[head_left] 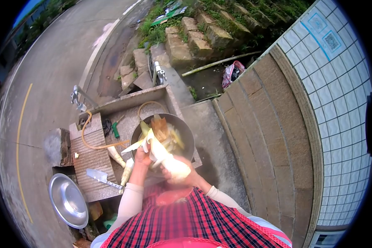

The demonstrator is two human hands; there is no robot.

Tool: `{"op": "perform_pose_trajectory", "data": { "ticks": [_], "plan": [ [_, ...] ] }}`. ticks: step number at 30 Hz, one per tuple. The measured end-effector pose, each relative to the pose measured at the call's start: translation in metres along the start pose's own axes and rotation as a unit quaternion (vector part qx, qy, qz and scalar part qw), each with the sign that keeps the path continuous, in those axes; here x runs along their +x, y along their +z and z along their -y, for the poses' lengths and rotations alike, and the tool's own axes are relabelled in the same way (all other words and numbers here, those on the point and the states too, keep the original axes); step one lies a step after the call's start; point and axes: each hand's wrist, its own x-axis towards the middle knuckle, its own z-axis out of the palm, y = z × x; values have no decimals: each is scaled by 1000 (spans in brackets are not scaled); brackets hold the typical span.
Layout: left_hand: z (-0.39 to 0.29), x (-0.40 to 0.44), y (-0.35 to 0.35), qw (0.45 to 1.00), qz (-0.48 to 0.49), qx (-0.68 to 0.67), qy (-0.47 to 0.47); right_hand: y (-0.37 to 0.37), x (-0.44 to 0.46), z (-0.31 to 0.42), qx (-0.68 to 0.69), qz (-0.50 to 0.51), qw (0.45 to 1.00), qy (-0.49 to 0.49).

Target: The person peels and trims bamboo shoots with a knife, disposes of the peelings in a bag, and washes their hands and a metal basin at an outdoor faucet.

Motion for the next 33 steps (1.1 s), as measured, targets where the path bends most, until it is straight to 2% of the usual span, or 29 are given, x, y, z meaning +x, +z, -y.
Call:
{"op": "perform_pose_trajectory", "data": {
  "ticks": [4, 7, 10, 13, 14, 15, 17, 18, 19, 21, 22, 23, 24, 25, 28, 30, 31, 32, 33],
  "plan": [
    [0, 0, -7, 999, 13, -22, -22, -2, -1, 0, -30, -14, 999, -2],
    [3, -2, -5, 999, 24, 26, 19, 2, -3, 0, -59, -42, 997, -6],
    [-4, -6, -1, 998, 11, 57, 1, 7, -5, 1, -96, -76, 992, -14],
    [-7, -4, -10, 999, -14, 15, -32, 10, -4, 0, -123, -112, 986, -30],
    [-12, -3, -12, 997, 34, -11, -72, 14, -4, -2, -133, -126, 982, -42],
    [-5, -4, -14, 997, 60, 2, -41, 17, -5, -4, -142, -141, 978, -52],
    [5, -15, 49, 995, 94, 26, 22, 16, -2, -8, -176, -164, 967, -78],
    [8, -8, 25, 999, 51, -7, -14, 12, 0, -9, -228, -164, 956, -85],
    [12, -7, -3, 998, 5, -40, -49, 19, 1, -12, -285, -189, 934, -101],
    [22, -14, -2, 994, -77, -49, -68, 17, 6, -15, -465, -253, 832, -167],
    [25, -15, -4, 990, -118, 64, -36, 12, 6, -16, -508, -280, 796, -172],
    [21, -21, -6, 980, -141, 120, -74, 7, 6, -15, -549, -306, 756, -180],
    [19, -27, -8, 971, -175, 143, -78, 4, 4, -14, -564, -312, 745, -174],
    [18, -33, -6, 960, -207, 167, -82, -6, 5, -15, -598, -321, 709, -194],
    [13, -57, 29, 870, -298, 387, -72, -27, 6, -19, -692, -358, 587, -222],
    [15, -61, 32, 844, -277, 459, 3, -21, 6, -23, -750, -393, 495, -197],
    [15, -60, 35, 828, -264, 493, 42, -17, 6, -24, -748, -398, 496, -191],
    [13, -57, 44, 824, -281, 492, 18, -13, 5, -25, -747, -402, 496, -185],
    [8, -52, 39, 770, -284, 571, 26, -10, 5, -24, -745, -408, 496, -180]
  ]
}}
